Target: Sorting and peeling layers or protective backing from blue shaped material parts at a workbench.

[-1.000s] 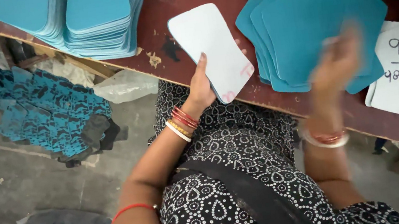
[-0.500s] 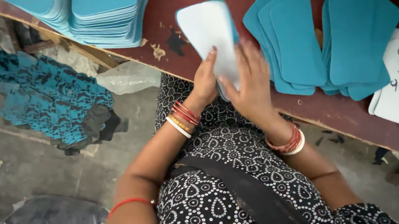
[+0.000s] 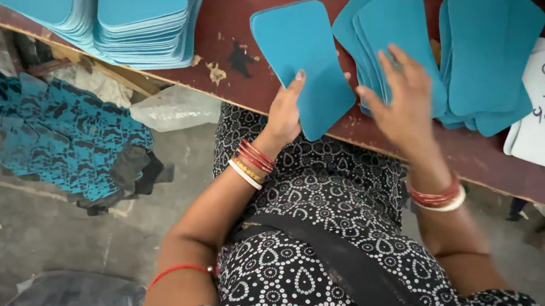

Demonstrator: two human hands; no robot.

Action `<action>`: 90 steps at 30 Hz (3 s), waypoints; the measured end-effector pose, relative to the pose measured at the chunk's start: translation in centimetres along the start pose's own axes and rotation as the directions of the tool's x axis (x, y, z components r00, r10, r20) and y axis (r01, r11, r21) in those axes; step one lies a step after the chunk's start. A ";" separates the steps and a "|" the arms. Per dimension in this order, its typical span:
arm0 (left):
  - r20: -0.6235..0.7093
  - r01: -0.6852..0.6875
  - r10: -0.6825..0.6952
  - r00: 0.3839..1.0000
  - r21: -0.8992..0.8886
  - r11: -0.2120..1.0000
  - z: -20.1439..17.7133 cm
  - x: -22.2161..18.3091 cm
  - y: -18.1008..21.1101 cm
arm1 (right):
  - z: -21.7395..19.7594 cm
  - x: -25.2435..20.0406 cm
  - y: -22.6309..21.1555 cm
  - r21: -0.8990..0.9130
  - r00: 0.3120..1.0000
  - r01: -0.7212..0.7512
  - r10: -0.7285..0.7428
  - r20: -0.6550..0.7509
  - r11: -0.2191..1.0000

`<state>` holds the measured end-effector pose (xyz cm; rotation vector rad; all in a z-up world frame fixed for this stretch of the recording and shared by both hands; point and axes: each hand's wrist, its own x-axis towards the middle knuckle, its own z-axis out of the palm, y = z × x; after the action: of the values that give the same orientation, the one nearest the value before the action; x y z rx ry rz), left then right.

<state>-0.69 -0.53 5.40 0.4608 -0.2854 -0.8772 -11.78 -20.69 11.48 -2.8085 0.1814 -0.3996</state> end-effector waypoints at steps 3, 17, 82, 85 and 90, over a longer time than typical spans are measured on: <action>-0.010 -0.027 0.028 1.000 0.099 0.995 -1.0 -0.3 -1.1 | 1.5 1.0 -4.6 0.125 0.997 0.012 -0.002 -0.078 0.992; -0.046 -0.038 0.037 0.998 -0.023 0.999 1.5 -0.2 0.9 | -5.9 -2.1 11.5 0.221 0.847 -0.389 0.441 -0.298 0.895; -0.116 0.071 0.130 0.985 0.948 0.312 9.1 15.8 -2.9 | -1.9 -2.1 18.8 -0.042 0.930 -0.195 0.171 -0.326 0.980; 0.212 -0.186 0.181 0.960 0.971 -0.150 12.2 14.3 3.9 | -1.9 -2.6 18.9 -0.013 0.932 -0.174 0.160 -0.324 0.985; 0.488 -0.416 0.029 0.872 0.771 -0.482 14.7 9.2 10.8 | -1.8 -2.1 18.8 0.005 0.930 -0.144 0.137 -0.341 0.990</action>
<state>5.92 -5.81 24.00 1.9728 -1.4850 0.1978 -15.88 -38.63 6.83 -2.7015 0.4602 -0.8523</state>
